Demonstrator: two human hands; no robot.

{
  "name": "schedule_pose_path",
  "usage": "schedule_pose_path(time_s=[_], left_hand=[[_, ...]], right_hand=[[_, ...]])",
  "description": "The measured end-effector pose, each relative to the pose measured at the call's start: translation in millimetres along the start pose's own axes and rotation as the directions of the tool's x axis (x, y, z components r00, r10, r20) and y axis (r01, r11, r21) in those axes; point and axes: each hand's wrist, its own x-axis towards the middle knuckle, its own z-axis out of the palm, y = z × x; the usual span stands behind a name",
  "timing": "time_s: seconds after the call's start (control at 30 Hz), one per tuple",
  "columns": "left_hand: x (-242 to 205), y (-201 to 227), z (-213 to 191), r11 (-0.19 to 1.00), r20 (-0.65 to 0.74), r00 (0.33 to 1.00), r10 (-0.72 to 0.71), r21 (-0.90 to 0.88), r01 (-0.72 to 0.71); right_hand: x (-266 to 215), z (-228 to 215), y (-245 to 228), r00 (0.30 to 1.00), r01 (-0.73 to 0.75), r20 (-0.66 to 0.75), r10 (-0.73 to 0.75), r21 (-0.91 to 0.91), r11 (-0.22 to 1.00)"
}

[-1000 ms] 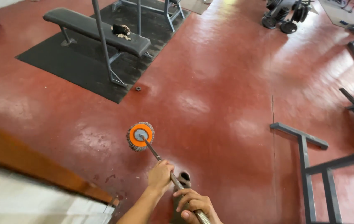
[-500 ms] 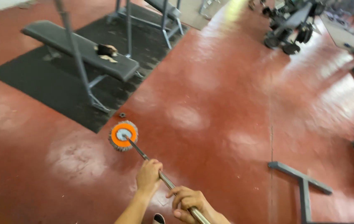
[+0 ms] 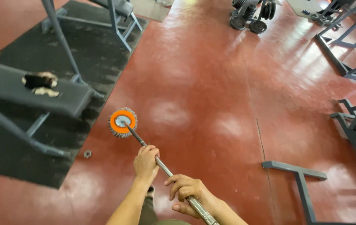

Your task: The recorder rinses a mop head, attaches it to the pole, and mops the floor in a gym.

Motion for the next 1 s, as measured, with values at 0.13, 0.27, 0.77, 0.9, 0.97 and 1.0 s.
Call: schedule_pose_path(time_s=[0.13,0.27,0.77,0.9,0.97,1.0], left_hand=[[123.2,-12.0,34.0,1.0,0.08,0.997,0.012,0.01,-0.013],[214.0,-10.6,76.2,0.999,0.075,0.996,0.045,-0.013,-0.044],[554.8,22.5,294.9,0.991,0.186,0.974,-0.13,0.052,0.123],[657.9,44.9,329.7,0.971,0.256,0.94,-0.223,-0.025,0.237],[699.0,73.8,329.4,0.962,0.3,0.935,-0.192,-0.133,0.24],[721.6,87.8,330.1,0.944,0.335,0.932,-0.136,-0.243,0.225]], right_hand=[[64.4,-54.1,61.4,0.998,-0.03,-0.06,0.032,0.032,0.999],[96.8,-102.2,124.5,0.971,-0.074,-0.223,0.084,0.052,0.996],[223.0,-409.0,394.9,0.987,-0.116,-0.086,0.136,0.205,0.972],[275.1,-503.0,457.6,0.992,-0.091,-0.076,0.101,0.116,0.989],[298.0,-537.7,489.8,0.989,-0.106,-0.084,0.122,0.173,0.979],[309.7,-555.1,507.3,0.984,-0.114,-0.106,0.14,0.219,0.969]])
